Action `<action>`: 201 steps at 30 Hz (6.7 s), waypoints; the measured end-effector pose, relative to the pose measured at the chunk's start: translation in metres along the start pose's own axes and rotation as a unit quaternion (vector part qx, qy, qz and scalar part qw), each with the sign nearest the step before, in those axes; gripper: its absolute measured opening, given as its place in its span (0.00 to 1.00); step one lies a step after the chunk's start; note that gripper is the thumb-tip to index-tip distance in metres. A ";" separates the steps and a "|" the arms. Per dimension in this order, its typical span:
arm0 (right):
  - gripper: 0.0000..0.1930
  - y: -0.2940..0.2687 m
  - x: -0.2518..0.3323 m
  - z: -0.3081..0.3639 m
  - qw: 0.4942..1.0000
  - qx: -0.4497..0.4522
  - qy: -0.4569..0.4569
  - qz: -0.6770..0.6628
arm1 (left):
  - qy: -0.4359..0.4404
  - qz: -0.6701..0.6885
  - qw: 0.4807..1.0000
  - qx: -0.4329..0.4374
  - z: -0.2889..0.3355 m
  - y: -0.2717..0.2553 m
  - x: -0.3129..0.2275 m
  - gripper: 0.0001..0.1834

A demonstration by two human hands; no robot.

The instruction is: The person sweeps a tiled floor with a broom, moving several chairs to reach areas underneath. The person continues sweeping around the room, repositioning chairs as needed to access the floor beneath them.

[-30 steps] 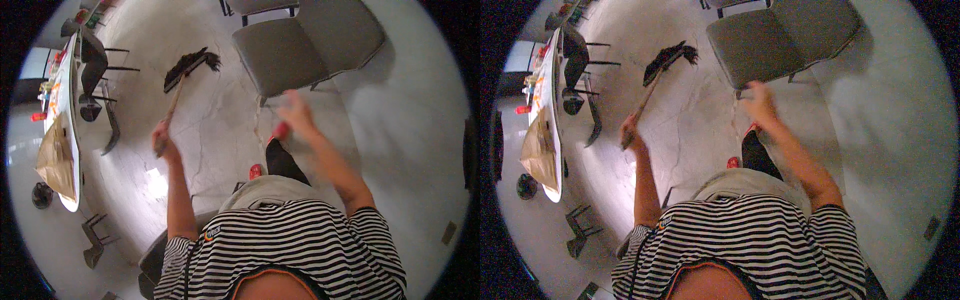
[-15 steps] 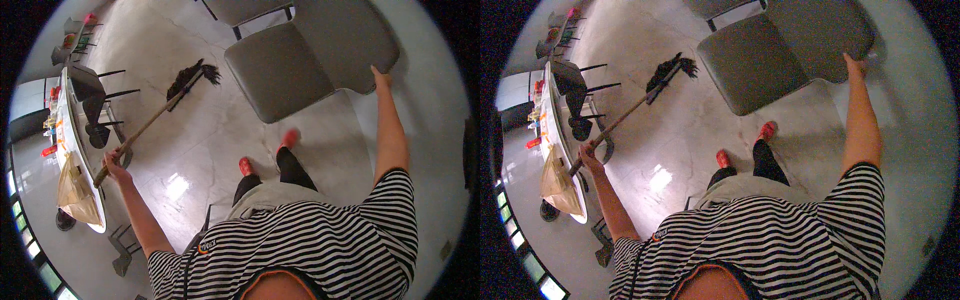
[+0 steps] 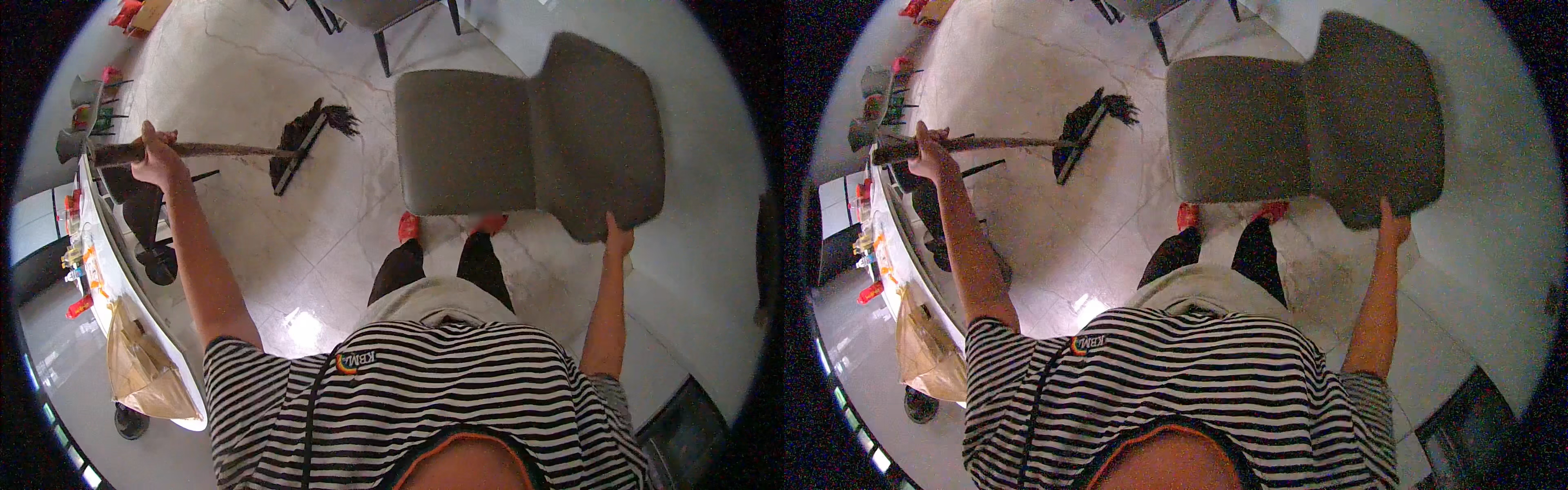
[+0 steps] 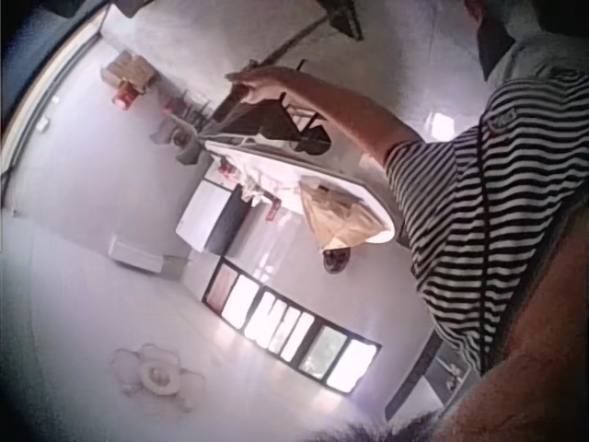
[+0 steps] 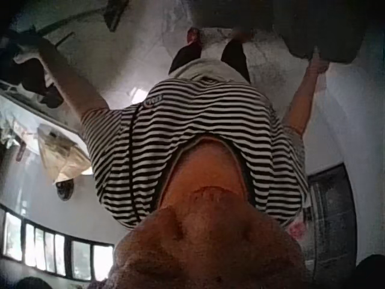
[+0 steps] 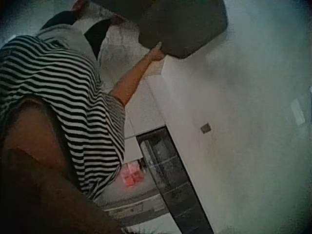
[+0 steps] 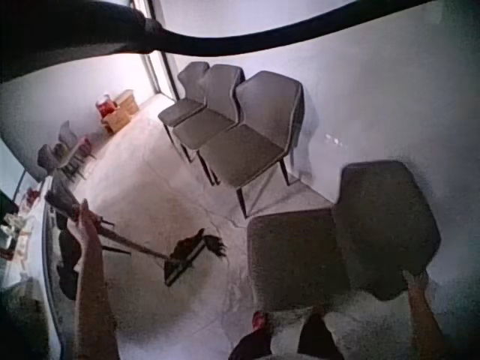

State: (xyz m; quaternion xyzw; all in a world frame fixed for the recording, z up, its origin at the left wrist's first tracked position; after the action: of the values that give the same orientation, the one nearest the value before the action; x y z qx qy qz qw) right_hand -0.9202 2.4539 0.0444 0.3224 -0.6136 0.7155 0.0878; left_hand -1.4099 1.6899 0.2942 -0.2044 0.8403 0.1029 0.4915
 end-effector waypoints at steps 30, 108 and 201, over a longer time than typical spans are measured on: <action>0.26 -0.195 -0.099 0.514 0.927 0.191 0.185 -0.266 | 0.090 -0.194 0.702 0.680 0.479 -0.109 -0.025 0.11; 0.20 0.339 0.645 0.712 0.821 0.534 -0.195 -0.059 | 0.260 -0.322 0.641 0.646 -0.082 -0.198 0.381 0.05; 0.07 -0.167 0.021 -0.316 0.896 0.274 -0.223 0.269 | 0.227 -0.220 0.291 0.903 0.713 0.836 -0.017 0.10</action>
State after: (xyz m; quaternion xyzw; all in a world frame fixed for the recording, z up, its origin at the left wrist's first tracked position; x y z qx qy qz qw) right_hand -0.9611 2.7822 0.1816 0.3075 -0.4605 0.7609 -0.3384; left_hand -1.2159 2.7091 -0.0678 0.1759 0.4044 -0.8832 0.1595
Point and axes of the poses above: each hand's wrist, its own z-axis away from the middle knuckle, its own y-axis out of the palm, x = y × z, the point moved 3 cm from there along -z, towards the middle knuckle, and after that the axes turned 7 degrees about x, right-handed, at the moved point
